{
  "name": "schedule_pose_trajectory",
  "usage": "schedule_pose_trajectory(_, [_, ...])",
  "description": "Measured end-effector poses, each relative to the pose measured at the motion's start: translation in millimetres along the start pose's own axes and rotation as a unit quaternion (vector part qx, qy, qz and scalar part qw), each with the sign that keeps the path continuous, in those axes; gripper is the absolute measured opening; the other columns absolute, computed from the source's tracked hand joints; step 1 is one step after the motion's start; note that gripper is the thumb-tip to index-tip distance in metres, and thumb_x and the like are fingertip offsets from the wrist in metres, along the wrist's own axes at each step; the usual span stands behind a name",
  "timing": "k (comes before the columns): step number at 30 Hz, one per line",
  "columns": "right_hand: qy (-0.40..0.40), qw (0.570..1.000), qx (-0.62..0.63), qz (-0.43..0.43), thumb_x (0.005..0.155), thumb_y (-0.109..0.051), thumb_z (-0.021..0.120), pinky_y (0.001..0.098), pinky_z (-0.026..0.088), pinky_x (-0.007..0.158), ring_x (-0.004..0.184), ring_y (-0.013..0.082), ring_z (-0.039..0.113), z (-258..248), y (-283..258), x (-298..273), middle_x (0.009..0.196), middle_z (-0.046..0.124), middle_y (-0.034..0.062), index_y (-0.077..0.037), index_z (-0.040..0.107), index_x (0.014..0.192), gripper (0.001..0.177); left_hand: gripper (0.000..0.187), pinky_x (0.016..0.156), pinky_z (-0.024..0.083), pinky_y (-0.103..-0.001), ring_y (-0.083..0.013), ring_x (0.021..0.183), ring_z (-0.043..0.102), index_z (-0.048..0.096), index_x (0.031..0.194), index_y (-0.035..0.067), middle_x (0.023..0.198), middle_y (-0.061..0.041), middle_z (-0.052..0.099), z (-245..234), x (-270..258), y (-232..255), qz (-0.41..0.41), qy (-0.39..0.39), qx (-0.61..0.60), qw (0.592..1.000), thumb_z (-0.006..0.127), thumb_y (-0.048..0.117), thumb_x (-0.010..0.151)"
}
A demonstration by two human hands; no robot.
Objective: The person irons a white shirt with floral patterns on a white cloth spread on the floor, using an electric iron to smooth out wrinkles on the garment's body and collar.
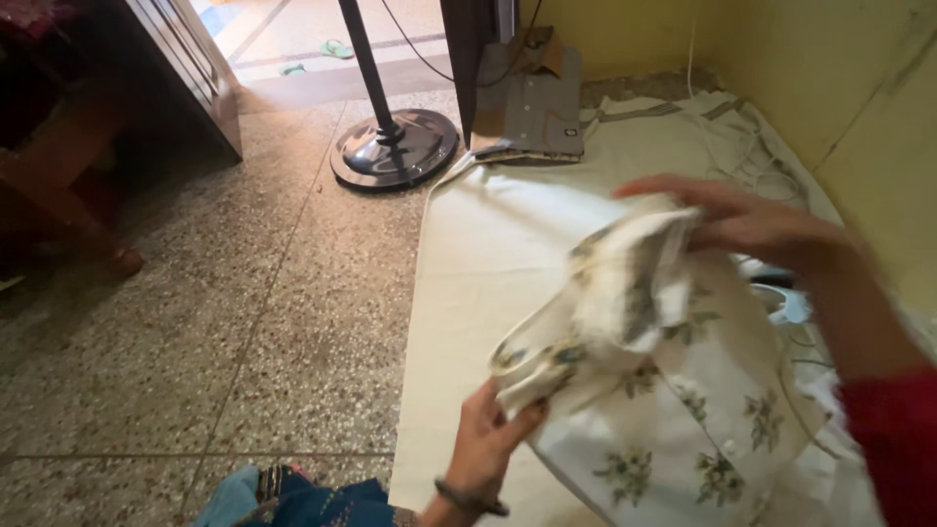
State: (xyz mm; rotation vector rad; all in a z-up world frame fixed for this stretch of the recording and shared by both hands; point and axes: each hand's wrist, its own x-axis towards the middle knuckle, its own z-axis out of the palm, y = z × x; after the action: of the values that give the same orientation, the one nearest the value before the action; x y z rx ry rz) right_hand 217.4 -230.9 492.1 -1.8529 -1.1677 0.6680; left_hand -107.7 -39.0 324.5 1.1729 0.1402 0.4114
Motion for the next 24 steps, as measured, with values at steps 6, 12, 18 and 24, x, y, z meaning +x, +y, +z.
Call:
schedule_pose_trajectory(6, [-0.030, 0.990, -0.139, 0.012, 0.081, 0.013, 0.052, 0.0369, 0.058, 0.095, 0.108, 0.0261, 0.069, 149.1, 76.7, 189.6, 0.132, 0.068, 0.0087, -0.023, 0.053, 0.146, 0.074, 0.055, 0.060, 0.051, -0.032, -0.0183, 0.072, 0.061, 0.060, 0.137, -0.003, 0.096, -0.015, 0.067, -144.8, -15.3, -196.4, -0.093, 0.224, -0.035, 0.970, 0.081, 0.000, 0.087])
schedule_pose_trajectory(12, [0.058, 0.987, 0.007, -0.151, 0.093, 0.006, 0.054, 0.0374, 0.053, 0.104, 0.117, 0.0220, 0.067, 230.2, 124.7, 142.1, 0.131, 0.067, 0.0117, -0.013, 0.053, 0.145, 0.055, 0.049, 0.069, 0.062, -0.037, -0.0252, 0.080, 0.077, 0.056, 0.131, 0.009, 0.106, -0.019, 0.074, -266.2, -67.6, -235.7, -0.199, 0.320, -0.098, 0.921, 0.069, 0.008, 0.085])
schedule_pose_trajectory(18, [0.193, 0.977, -0.021, 0.082, 0.097, -0.013, 0.059, 0.0360, 0.057, 0.090, 0.106, 0.0193, 0.073, 246.3, 136.6, -46.8, 0.120, 0.076, 0.0087, -0.012, 0.066, 0.134, 0.037, 0.058, 0.096, 0.048, -0.043, -0.0324, 0.112, 0.061, 0.059, 0.134, 0.009, 0.122, -0.017, 0.066, -184.4, -46.7, -132.2, 0.108, 0.182, 0.558, 0.802, 0.079, 0.022, 0.082])
schedule_pose_trajectory(24, [0.138, 0.944, -0.298, -0.031, 0.073, -0.031, 0.080, 0.0416, 0.048, 0.083, 0.093, 0.0298, 0.064, 282.0, 139.8, -143.4, 0.101, 0.067, 0.0083, -0.014, 0.069, 0.120, 0.051, 0.080, 0.106, 0.036, -0.050, -0.0365, 0.124, 0.051, 0.056, 0.138, 0.011, 0.132, -0.017, 0.059, -143.4, -4.5, -90.4, 0.215, -0.197, 0.710, 0.641, 0.084, 0.040, 0.068])
